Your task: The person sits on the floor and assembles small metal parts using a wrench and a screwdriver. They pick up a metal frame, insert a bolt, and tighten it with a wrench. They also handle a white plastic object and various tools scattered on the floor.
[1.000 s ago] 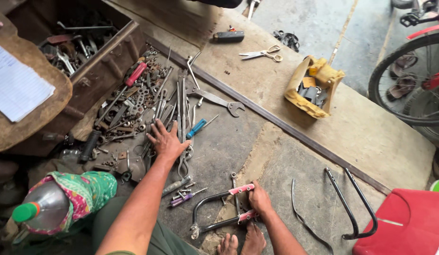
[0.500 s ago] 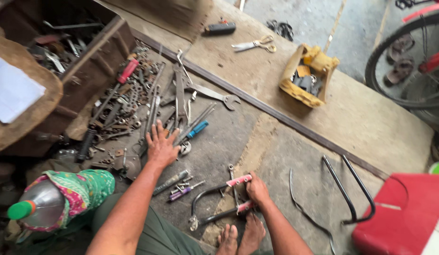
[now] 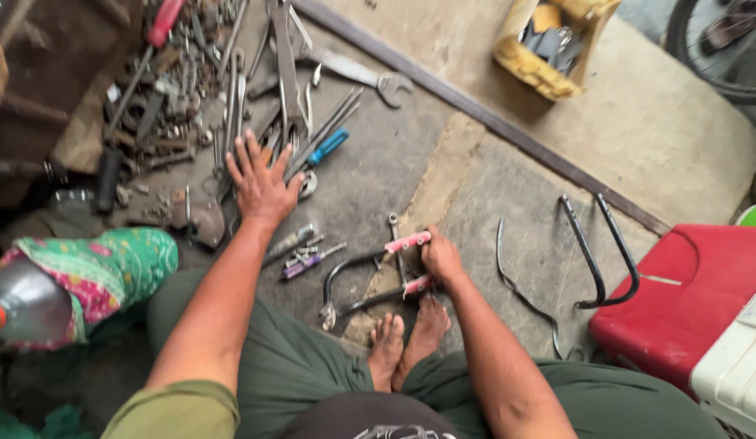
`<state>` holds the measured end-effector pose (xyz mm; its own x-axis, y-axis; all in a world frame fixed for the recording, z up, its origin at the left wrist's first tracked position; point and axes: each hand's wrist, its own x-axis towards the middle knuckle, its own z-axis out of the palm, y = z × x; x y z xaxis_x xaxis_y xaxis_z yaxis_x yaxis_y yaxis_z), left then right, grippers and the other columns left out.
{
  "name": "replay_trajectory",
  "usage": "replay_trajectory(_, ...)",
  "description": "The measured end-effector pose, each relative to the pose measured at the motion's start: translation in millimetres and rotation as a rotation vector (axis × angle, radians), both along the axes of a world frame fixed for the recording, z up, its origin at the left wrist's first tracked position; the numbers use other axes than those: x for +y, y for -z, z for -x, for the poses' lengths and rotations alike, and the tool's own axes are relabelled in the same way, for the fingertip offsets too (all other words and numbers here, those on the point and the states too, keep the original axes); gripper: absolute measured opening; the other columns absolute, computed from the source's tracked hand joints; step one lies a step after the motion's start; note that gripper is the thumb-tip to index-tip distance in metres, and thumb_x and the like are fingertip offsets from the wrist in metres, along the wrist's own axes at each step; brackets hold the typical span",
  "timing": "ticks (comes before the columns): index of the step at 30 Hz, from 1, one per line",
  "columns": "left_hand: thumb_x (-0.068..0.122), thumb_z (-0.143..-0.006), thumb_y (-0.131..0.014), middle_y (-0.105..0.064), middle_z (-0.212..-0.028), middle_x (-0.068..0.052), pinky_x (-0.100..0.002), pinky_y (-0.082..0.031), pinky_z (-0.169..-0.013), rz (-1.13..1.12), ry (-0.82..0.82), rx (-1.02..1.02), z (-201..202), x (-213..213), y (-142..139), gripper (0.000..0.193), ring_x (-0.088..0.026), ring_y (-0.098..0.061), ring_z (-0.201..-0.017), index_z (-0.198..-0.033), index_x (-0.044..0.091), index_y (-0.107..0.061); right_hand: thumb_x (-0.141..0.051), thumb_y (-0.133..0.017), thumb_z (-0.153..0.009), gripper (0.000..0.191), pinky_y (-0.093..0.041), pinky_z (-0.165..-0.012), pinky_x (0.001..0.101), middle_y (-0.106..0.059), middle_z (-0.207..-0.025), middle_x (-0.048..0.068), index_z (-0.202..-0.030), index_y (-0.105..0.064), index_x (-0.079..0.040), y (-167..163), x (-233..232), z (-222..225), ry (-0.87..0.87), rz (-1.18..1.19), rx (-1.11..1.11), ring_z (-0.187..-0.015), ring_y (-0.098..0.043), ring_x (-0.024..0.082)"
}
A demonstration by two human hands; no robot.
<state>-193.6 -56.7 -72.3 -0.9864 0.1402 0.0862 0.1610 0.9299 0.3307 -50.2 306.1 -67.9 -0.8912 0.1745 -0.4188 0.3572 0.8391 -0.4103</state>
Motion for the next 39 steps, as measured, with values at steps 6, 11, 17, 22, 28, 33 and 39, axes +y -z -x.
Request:
replay_trajectory(6,0.061,-0.102,-0.055,-0.008,-0.171,-0.031,-0.067,-0.001,-0.123,0.163,0.017,0.021,2,0,6,0.063,-0.051,-0.004,-0.157,-0.155,0.027,-0.056,-0.025,-0.065,-0.091,0.025,-0.058,-0.081,0.0511,-0.075,-0.096,0.025,-0.102,-0.068,-0.003,-5,48,33,0.188,0.488,-0.486,-0.091,-0.072,0.043)
replay_trajectory(11,0.063,-0.105,-0.050,-0.009,-0.170,-0.032,-0.068,-0.003,-0.124,0.203,0.016,0.018,7,2,8,0.065,-0.052,-0.007,-0.157,-0.158,0.027,-0.050,-0.017,-0.065,-0.096,0.017,-0.053,-0.078,0.0508,-0.072,-0.094,0.024,-0.104,-0.072,-0.004,-26,56,97,0.083,-0.205,0.263,-0.090,-0.069,0.044)
replay_trajectory(17,0.062,-0.104,-0.049,-0.013,-0.169,-0.033,-0.064,-0.009,-0.126,0.125,0.002,-0.016,9,3,4,0.073,-0.054,-0.012,-0.155,-0.164,0.022,-0.040,-0.011,-0.075,-0.091,0.031,-0.049,-0.094,0.0466,-0.067,-0.112,0.017,-0.120,-0.066,-0.008,-35,-76,210,-0.271,0.035,0.649,-0.106,-0.062,0.039)
replay_trajectory(22,0.065,-0.100,-0.049,-0.013,-0.167,-0.034,-0.064,-0.009,-0.126,0.043,-0.024,-0.028,14,0,-2,0.077,-0.053,-0.012,-0.155,-0.164,0.023,-0.034,-0.027,-0.080,-0.092,0.054,-0.045,-0.097,0.0490,-0.059,-0.121,0.018,-0.139,-0.059,-0.013,-41,-186,307,-0.421,0.000,0.691,-0.114,-0.055,0.040)
replay_trajectory(28,0.068,-0.101,-0.044,-0.011,-0.167,-0.034,-0.063,-0.007,-0.126,0.028,-0.021,-0.029,21,-6,0,0.079,-0.052,-0.010,-0.156,-0.165,0.024,-0.029,-0.055,-0.082,-0.087,0.094,-0.041,-0.092,0.0556,-0.054,-0.122,0.023,-0.150,-0.037,-0.002,-41,-263,387,-0.295,-0.239,0.636,-0.112,-0.051,0.042)
replay_trajectory(33,0.069,-0.101,-0.041,-0.011,-0.167,-0.034,-0.062,-0.006,-0.126,0.052,-0.024,-0.100,22,-8,6,0.078,-0.052,-0.010,-0.156,-0.164,0.023,-0.032,-0.052,-0.081,-0.086,0.099,-0.039,-0.102,0.0547,-0.054,-0.130,0.021,-0.156,-0.029,-0.004,-27,-261,398,-0.259,-0.207,0.453,-0.121,-0.050,0.040)
replay_trajectory(39,0.068,-0.102,-0.039,-0.011,-0.167,-0.034,-0.061,-0.006,-0.126,0.105,-0.021,-0.119,17,-7,15,0.079,-0.051,-0.010,-0.156,-0.163,0.018,-0.035,-0.049,-0.087,-0.082,0.101,-0.035,-0.105,0.0575,-0.057,-0.132,0.020,-0.151,-0.030,-0.002,-10,-211,400,0.035,-0.180,0.302,-0.125,-0.052,0.038)
